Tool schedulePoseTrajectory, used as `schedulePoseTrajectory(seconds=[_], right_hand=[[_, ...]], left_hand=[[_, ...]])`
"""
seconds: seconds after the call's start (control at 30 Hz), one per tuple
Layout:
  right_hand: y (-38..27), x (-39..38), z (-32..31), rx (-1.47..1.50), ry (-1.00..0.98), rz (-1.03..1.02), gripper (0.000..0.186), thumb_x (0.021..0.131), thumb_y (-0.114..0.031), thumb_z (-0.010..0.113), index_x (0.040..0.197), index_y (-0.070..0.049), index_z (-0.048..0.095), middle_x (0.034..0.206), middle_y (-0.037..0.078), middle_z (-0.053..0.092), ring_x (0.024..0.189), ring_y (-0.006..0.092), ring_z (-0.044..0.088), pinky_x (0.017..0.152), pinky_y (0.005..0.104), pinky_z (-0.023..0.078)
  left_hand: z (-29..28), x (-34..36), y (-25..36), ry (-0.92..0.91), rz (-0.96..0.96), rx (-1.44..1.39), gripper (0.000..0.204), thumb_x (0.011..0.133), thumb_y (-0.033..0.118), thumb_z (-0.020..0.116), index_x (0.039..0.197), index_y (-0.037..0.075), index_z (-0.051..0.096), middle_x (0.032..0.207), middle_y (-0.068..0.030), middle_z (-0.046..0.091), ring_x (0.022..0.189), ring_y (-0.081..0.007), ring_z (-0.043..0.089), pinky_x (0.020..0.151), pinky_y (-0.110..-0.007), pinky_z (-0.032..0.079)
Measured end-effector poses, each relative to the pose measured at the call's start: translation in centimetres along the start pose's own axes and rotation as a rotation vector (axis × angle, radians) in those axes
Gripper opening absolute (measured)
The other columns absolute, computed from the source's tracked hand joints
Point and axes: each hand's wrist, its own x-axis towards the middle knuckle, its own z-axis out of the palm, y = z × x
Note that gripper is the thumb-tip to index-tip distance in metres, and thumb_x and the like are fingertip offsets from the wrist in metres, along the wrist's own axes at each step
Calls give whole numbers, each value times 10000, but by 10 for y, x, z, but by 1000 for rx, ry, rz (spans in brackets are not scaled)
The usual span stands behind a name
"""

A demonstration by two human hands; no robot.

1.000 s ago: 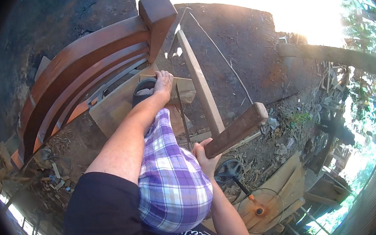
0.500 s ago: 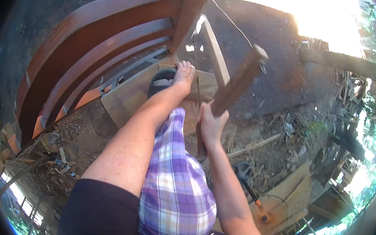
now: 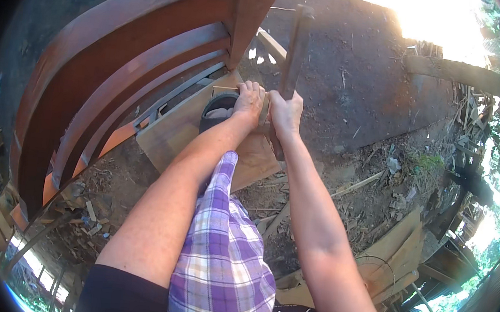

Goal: The person cuts a piece of wood resting on a chair using a hand saw while holding it down with their hand and foot.

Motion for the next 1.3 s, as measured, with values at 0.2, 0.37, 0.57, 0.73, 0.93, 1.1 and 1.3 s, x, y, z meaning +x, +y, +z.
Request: schedulePoseTrajectory(seconds=[0.2,0.37,0.57,0.73,0.93,1.1,1.3], right_hand=[[-57,-155,-96,247,-51,72,164,843,-21,582,716,-57,484,548,20,498,460,114,491,467,270,411],[-66,-171,-114,435,3,154,178,841,-42,625,707,-71,511,588,-24,515,482,86,492,464,261,392],[-5,-31,-13,123,84,-85,178,795,-79,608,635,-51,536,513,4,519,402,99,482,406,275,371],[-14,-63,-37,167,-30,-8,161,791,-54,608,649,-51,531,519,7,520,437,100,502,432,268,380],[-69,-189,-121,281,8,96,179,837,-40,622,694,-65,516,584,-5,531,482,86,492,463,248,383],[-33,-98,-63,223,16,26,162,821,-44,599,701,-53,492,530,14,495,432,105,479,436,275,407],[20,-22,-12,26,29,-69,163,802,-58,601,655,-37,533,514,1,512,417,91,492,392,277,369]], left_hand=[[0,3,-1,60,-57,-18,444,878,254,564,1278,67,519,1116,-105,531,1041,-282,505,888,-503,423],[-1,5,-2,86,-82,13,421,877,238,562,1257,61,527,1100,-101,537,1032,-285,514,886,-499,427],[-1,0,-4,53,-11,-16,591,789,326,660,1280,37,501,1127,-120,521,1067,-297,493,906,-502,420],[-4,-1,-6,23,-32,12,588,789,317,664,1283,42,501,1127,-121,523,1062,-293,493,895,-496,426],[-6,0,-3,45,-32,2,440,876,257,560,1261,48,522,1096,-116,530,1024,-289,503,854,-492,432],[-2,0,-4,48,-17,-42,882,548,367,832,1265,7,466,1105,-116,497,1033,-270,487,860,-421,412],[-4,2,-7,1,13,-24,974,495,421,868,1272,3,455,1139,-121,497,1067,-278,481,852,-413,418]])
